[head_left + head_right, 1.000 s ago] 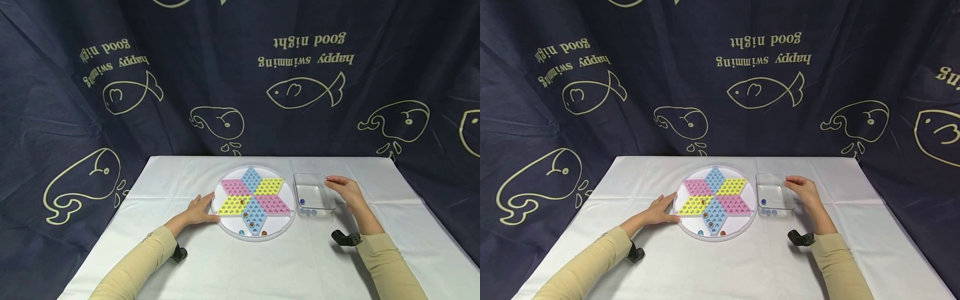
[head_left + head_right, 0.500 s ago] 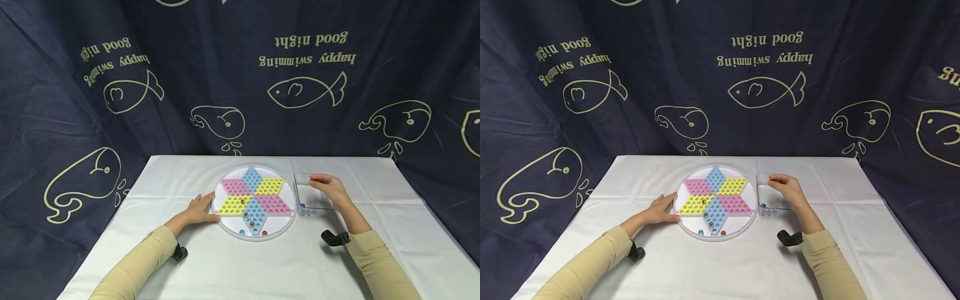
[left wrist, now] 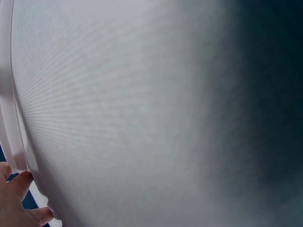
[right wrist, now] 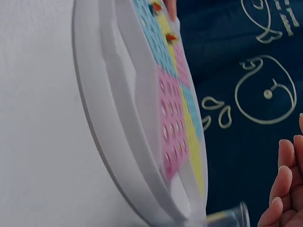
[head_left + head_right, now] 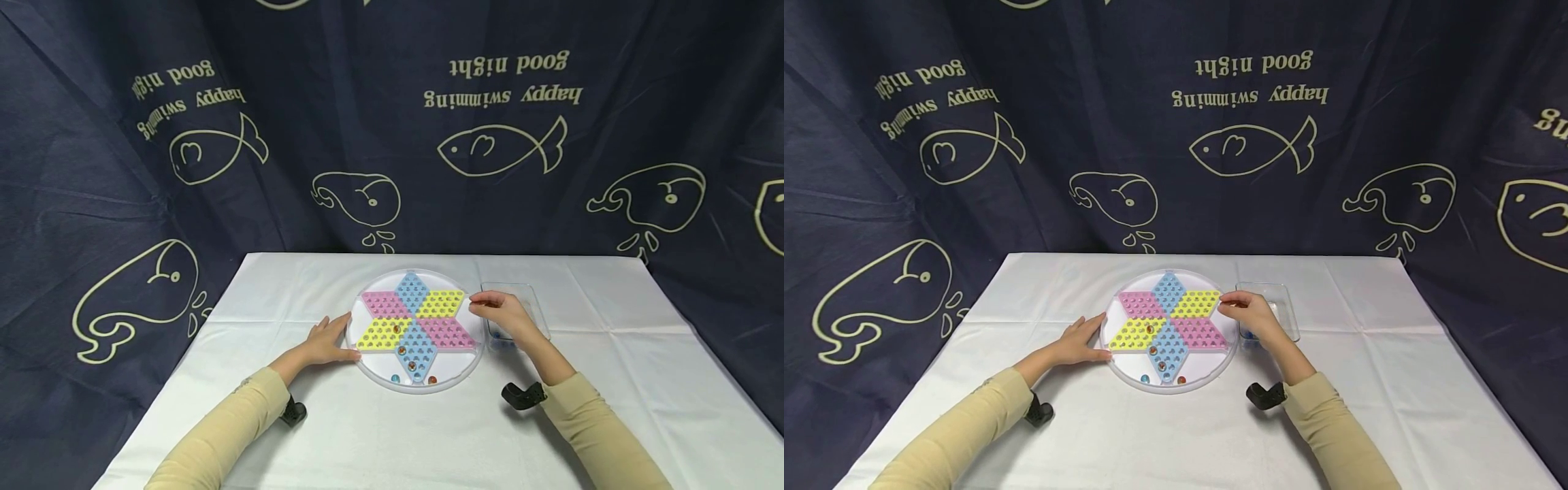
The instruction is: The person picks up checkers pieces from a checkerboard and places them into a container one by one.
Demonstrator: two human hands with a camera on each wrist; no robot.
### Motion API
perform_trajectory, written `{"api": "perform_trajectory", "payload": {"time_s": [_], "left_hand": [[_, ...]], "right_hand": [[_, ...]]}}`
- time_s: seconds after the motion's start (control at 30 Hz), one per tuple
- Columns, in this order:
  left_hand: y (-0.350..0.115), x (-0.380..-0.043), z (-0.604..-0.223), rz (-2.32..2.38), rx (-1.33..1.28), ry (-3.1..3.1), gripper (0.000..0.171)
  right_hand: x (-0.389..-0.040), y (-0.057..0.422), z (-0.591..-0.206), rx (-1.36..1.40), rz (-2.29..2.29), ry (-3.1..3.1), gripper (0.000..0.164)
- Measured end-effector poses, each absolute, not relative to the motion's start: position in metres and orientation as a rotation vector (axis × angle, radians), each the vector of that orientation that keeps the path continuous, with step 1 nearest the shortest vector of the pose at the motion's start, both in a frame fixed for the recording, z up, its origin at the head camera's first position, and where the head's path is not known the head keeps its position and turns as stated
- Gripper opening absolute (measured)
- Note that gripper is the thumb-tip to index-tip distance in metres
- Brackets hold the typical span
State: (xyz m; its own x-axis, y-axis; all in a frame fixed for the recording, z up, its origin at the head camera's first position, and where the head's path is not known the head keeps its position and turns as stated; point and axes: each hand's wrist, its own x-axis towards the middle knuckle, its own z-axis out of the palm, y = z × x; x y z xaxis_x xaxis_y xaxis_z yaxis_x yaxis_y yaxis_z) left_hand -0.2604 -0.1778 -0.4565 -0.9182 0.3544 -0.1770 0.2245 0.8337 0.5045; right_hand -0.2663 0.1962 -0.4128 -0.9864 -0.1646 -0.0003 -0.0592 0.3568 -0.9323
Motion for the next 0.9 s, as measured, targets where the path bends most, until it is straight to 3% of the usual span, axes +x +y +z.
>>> {"api": "perform_trajectory", "payload": {"time_s": [0.9], "left_hand": [[-0.177,-0.262,-0.457,0.713,0.431,2.747,0.098]], "right_hand": [[-0.255,0.135,-0.439,-0.569,-1.542,2.359,0.033]]}}
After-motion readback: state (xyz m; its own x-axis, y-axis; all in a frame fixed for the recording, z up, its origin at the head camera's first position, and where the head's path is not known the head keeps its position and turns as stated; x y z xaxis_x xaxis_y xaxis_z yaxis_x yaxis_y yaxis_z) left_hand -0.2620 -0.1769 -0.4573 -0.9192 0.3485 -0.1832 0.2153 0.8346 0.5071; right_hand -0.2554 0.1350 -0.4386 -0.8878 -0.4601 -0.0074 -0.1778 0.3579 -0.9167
